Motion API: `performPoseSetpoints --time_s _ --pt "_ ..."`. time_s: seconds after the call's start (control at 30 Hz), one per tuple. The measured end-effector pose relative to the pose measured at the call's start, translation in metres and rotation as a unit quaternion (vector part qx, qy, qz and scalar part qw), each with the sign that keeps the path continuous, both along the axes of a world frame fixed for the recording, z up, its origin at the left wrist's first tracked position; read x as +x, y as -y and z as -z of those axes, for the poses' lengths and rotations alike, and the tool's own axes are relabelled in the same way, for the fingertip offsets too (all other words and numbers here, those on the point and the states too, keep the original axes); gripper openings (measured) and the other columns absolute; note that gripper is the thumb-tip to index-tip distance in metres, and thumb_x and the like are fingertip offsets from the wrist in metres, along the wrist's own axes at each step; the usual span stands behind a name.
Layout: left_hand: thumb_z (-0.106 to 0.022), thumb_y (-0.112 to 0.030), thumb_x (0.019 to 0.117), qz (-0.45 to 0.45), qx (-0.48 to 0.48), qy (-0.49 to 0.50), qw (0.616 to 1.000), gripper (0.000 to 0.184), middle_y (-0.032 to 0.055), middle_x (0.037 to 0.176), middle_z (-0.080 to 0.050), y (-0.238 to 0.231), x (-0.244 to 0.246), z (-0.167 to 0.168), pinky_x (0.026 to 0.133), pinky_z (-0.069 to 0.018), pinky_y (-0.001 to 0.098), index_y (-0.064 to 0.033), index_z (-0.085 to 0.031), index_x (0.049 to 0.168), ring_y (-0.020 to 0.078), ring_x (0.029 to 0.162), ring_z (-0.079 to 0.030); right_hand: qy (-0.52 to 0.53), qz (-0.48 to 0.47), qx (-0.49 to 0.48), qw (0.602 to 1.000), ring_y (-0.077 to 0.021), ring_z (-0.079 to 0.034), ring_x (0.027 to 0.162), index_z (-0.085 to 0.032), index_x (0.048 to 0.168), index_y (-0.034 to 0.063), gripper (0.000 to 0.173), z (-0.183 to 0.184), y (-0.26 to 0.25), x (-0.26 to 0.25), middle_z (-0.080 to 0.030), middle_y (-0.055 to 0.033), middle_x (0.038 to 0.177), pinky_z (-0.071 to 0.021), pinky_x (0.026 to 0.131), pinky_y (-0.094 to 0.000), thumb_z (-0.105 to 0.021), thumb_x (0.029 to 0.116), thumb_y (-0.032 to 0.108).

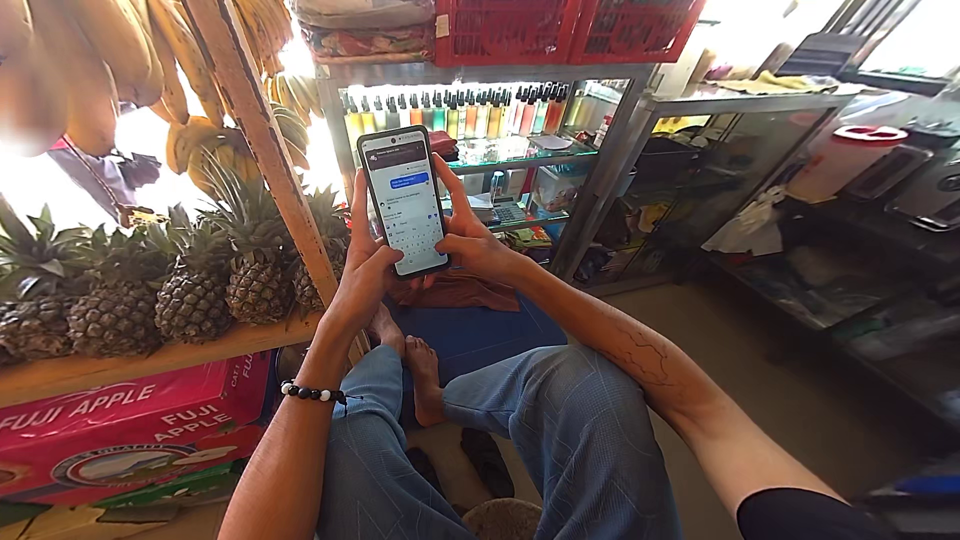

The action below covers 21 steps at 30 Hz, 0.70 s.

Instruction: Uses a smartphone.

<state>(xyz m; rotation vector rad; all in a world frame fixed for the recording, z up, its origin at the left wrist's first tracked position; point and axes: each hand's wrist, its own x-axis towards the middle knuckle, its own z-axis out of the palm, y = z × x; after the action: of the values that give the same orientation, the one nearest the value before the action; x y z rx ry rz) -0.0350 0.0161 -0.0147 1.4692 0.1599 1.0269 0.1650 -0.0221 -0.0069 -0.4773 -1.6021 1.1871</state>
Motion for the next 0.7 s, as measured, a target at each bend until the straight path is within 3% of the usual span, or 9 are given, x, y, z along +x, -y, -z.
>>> performPoseSetpoints --time_s 0.4,0.57,0.7 --pt "-0.035 0.011 0.0950 -0.001 0.005 -0.004 1.000 0.095 0.0133 0.138 -0.059 -0.0013 0.0000 0.0009 0.081 -0.0638 0.0448 -0.0387 0.010 0.161 0.0263 0.105 -0.072 0.002 -0.003 -0.007 1.000 -0.0395 -0.072 0.101 0.014 0.159 0.0321 0.094 0.0012 -0.0009 0.0013 -0.061 -0.0216 0.127 -0.0642 0.070 -0.0541 -0.034 0.0943 -0.015" --pt "-0.035 0.011 0.0956 0.002 0.008 -0.003 1.000 0.094 0.0135 0.139 -0.058 -0.0017 -0.0004 0.0013 0.084 -0.0631 0.0464 -0.0382 0.011 0.161 0.0270 0.107 -0.071 0.002 0.005 -0.004 1.000 -0.0396 -0.071 0.104 0.011 0.160 0.0331 0.092 0.0015 -0.0008 0.0000 -0.059 -0.0214 0.132 -0.0645 0.067 -0.0523 -0.035 0.0959 -0.014" --pt "-0.035 0.012 0.0950 -0.001 0.008 -0.003 1.000 0.095 0.0136 0.137 -0.059 -0.0020 0.0002 0.0017 0.083 -0.0634 0.0449 -0.0383 0.012 0.161 0.0263 0.105 -0.072 0.006 0.008 -0.006 1.000 -0.0378 -0.071 0.103 0.012 0.160 0.0325 0.093 0.0013 -0.0002 0.0005 -0.060 -0.0200 0.129 -0.0645 0.071 -0.0520 -0.036 0.0955 -0.014"
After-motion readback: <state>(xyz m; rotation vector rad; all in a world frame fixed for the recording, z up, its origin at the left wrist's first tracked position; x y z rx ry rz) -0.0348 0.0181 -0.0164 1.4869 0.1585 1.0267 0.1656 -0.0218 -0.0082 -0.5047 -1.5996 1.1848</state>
